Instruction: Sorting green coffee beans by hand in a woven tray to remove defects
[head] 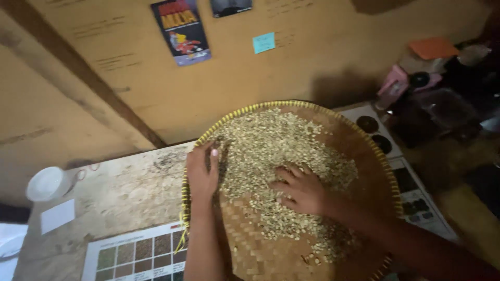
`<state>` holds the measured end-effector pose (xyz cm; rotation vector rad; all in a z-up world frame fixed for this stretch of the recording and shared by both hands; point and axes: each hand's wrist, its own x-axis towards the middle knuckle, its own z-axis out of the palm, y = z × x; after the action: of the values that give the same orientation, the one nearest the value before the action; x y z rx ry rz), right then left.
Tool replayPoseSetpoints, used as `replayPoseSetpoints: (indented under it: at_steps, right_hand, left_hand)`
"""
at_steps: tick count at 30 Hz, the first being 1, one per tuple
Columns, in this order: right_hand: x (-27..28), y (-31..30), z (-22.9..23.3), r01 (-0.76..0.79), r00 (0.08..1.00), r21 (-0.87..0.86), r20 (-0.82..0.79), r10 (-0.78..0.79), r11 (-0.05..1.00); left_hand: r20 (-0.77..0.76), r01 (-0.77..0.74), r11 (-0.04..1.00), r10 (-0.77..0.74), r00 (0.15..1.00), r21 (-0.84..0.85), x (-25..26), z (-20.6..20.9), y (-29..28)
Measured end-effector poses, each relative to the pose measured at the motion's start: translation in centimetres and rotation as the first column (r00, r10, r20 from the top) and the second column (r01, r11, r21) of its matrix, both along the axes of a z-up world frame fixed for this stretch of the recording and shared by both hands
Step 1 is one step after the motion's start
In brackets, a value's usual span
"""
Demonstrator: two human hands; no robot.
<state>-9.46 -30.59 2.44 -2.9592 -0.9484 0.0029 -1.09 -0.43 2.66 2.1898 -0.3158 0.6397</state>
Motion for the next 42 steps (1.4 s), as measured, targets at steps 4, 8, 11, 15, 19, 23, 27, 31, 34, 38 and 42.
replayPoseSetpoints:
  at_steps: [4, 8, 11, 15, 19, 23, 27, 31, 34, 38, 42]
  right_hand:
    - [0.1, -4.6, 0.7, -0.032, 0.996, 0.340, -0.063, 0.057, 0.940]
    - [-1.5, -5.6, 8.3, 0.149, 0.908, 0.163, 0.368, -0.201, 0.975]
    - [-1.6, -7.9, 1.4, 0.145, 0.968, 0.262, 0.160, -0.191, 0.954]
    - [-0.9, -6.9, 1.3, 0.127, 0.991, 0.460, -0.085, -0.099, 0.879]
    - [0.5, -8.5, -3.2, 0.119, 0.986, 0.526, 0.037, -0.163, 0.842]
    - [0.2, -8.2, -2.2, 0.026, 0.969, 0.538, 0.193, -0.153, 0.843]
    - [-1.0, -7.4, -0.4, 0.006, 0.981, 0.536, 0.160, -0.109, 0.844]
    - [-1.4, -6.7, -0.3, -0.027, 0.996, 0.466, 0.089, -0.016, 0.884]
    - [-0.6, -7.2, -1.6, -0.051, 0.972, 0.345, 0.233, -0.033, 0.937]
    - [-1.1, -5.7, 0.6, -0.055, 0.920, 0.250, 0.388, -0.048, 0.967]
    - [-2.4, -1.9, 0.1, -0.201, 0.956, 0.319, 0.269, 0.115, 0.926]
  left_hand:
    - [0.093, 0.038, 0.995, -0.046, 0.995, 0.089, -0.1, -0.1, -1.1]
    - [0.118, 0.211, 0.964, -0.231, 0.966, 0.162, -2.5, 3.2, -5.5]
    - [0.049, 0.438, 0.874, -0.457, 0.888, 0.211, -2.7, -1.0, -9.0]
    - [0.046, 0.563, 0.757, -0.609, 0.792, 0.333, -5.5, -0.8, -13.4]
    - [-0.255, 0.654, 0.615, -0.613, 0.748, 0.440, -6.8, 1.6, -13.5]
    - [-0.375, 0.620, 0.592, -0.495, 0.784, 0.515, -4.0, 1.0, -11.6]
    - [-0.311, 0.505, 0.666, -0.398, 0.863, 0.549, -2.8, 0.5, -9.7]
    - [-0.154, 0.330, 0.749, -0.297, 0.942, 0.574, -0.7, -3.2, -7.6]
    - [-0.057, 0.280, 0.842, -0.287, 0.956, 0.460, -0.7, -2.9, -7.0]
    - [0.042, 0.228, 0.931, -0.250, 0.967, 0.284, -0.2, -2.8, -6.3]
    - [0.064, 0.164, 0.939, -0.192, 0.979, 0.303, 0.3, -3.7, -5.6]
